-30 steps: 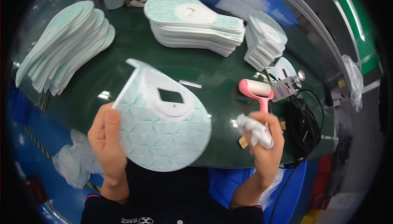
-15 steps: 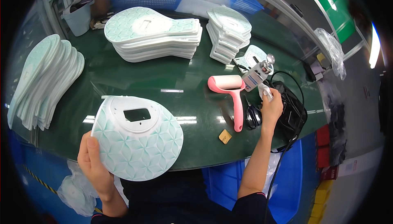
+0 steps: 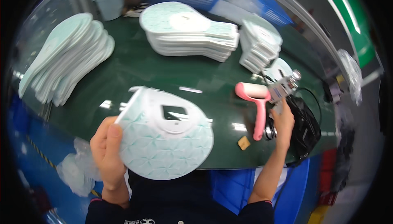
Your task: The person wipes a white plastic part with a cloth and then uses a sanding block to smooth the edges. They handle the part multiple times, inspecting it from different angles, and place it on a stack of similar parts on a green workbench.
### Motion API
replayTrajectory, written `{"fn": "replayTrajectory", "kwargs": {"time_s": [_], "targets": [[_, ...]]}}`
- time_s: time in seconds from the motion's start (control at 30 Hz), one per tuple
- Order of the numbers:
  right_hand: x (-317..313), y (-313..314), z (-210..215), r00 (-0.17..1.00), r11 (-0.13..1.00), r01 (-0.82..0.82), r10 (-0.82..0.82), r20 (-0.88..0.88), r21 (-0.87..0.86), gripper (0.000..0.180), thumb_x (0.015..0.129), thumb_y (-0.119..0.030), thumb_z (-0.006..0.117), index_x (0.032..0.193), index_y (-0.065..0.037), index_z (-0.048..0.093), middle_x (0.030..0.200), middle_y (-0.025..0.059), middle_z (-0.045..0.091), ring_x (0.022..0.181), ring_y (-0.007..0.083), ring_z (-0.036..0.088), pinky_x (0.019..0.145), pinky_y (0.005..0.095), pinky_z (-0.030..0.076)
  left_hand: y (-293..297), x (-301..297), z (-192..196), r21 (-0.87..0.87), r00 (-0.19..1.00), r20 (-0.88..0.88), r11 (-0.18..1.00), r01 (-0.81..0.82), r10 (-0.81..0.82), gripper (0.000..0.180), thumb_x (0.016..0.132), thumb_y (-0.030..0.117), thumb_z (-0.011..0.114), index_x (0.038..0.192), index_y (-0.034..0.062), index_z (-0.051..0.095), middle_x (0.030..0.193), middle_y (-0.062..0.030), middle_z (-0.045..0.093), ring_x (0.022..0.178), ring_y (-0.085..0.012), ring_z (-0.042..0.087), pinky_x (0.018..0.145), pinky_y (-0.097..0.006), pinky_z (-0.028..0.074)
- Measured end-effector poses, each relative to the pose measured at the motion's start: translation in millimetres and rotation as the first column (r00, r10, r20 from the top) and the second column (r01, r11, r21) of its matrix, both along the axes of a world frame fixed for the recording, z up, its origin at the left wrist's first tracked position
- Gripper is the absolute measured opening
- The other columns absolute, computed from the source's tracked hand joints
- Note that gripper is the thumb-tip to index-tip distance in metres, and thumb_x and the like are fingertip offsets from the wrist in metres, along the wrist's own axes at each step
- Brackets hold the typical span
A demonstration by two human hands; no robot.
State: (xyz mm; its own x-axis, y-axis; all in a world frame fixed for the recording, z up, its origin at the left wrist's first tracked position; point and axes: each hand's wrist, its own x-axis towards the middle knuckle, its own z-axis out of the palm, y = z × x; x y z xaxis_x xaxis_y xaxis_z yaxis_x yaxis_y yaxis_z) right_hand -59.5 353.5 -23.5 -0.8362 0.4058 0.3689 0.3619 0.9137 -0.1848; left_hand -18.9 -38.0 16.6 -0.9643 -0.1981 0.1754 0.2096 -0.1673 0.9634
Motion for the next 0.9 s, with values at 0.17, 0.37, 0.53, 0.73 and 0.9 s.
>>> {"fn": "replayTrajectory", "kwargs": {"time_s": [0.17, 0.37, 0.53, 0.73, 0.9], "targets": [[34.8, -64.6, 48.1, 0.978, 0.999, -0.019, 0.011, -0.210, -0.035, 0.029, 0.074, -0.011, 0.053, 0.102, -0.004, 0.052, 0.102, 0.0103, 0.053, 0.089, 0.0226, 0.053, 0.075, 0.0307, 0.041, -12.3, -1.1, 28.8, -0.148, 0.994, -0.070, 0.986, 0.070, -0.081, 0.020, 0.079, 0.015, 0.050, 0.078, -0.0038, 0.057, 0.068, -0.0045, 0.056, 0.062, -0.0080, 0.049, 0.055, -0.019, 0.037], [37.0, -188.8, 91.7, 0.453, 0.291, -0.889, 0.440, -0.775, -0.355, 0.062, 0.064, -0.030, 0.065, 0.110, 0.005, 0.043, 0.105, 0.0146, 0.051, 0.102, 0.0276, 0.045, 0.088, 0.0402, 0.030, -1.6, -3.0, 64.0, -0.343, 0.966, -0.113, 0.922, 0.181, -0.232, 0.030, 0.061, 0.026, 0.068, 0.059, -0.0009, 0.055, 0.057, -0.0028, 0.055, 0.051, -0.0046, 0.050, 0.046, -0.015, 0.033], [17.6, -194.0, 89.3, 0.294, -0.027, -0.887, 0.736, -0.610, -0.460, 0.022, 0.060, -0.019, 0.068, 0.071, -0.003, 0.058, 0.071, 0.0096, 0.059, 0.083, 0.0226, 0.056, 0.087, 0.0439, 0.033, 0.2, -23.0, 71.6, -0.404, 0.880, -0.188, 0.851, 0.335, -0.436, 0.025, 0.061, 0.012, 0.068, 0.078, -0.0022, 0.056, 0.062, -0.0043, 0.059, 0.055, -0.0054, 0.053, 0.049, -0.016, 0.038], [24.2, -187.7, 84.5, 0.603, -0.009, -0.797, -0.012, -0.797, -0.603, 0.014, 0.079, -0.015, 0.051, 0.078, -0.002, 0.048, 0.072, 0.0020, 0.050, 0.065, 0.0084, 0.045, 0.067, 0.0259, 0.039, -12.4, -37.9, 32.5, 0.077, 0.865, -0.059, 0.861, 0.502, -0.499, 0.060, 0.079, 0.044, 0.044, 0.111, -0.0059, 0.034, 0.078, -0.0110, 0.059, 0.069, -0.0118, 0.056, 0.063, -0.021, 0.043], [23.0, -197.7, 70.3, 0.654, -0.156, -0.756, -0.238, -0.718, -0.636, 0.013, 0.084, -0.018, 0.043, 0.088, -0.006, 0.041, 0.084, 0.0021, 0.048, 0.081, 0.0091, 0.045, 0.075, 0.0255, 0.036, 11.9, -6.5, 7.5, 0.230, 0.797, -0.111, 0.765, 0.602, -0.594, 0.079, 0.063, 0.006, 0.068, 0.122, -0.0031, 0.015, 0.108, -0.0130, 0.047, 0.102, -0.0181, 0.045, 0.084, -0.029, 0.036]]}}
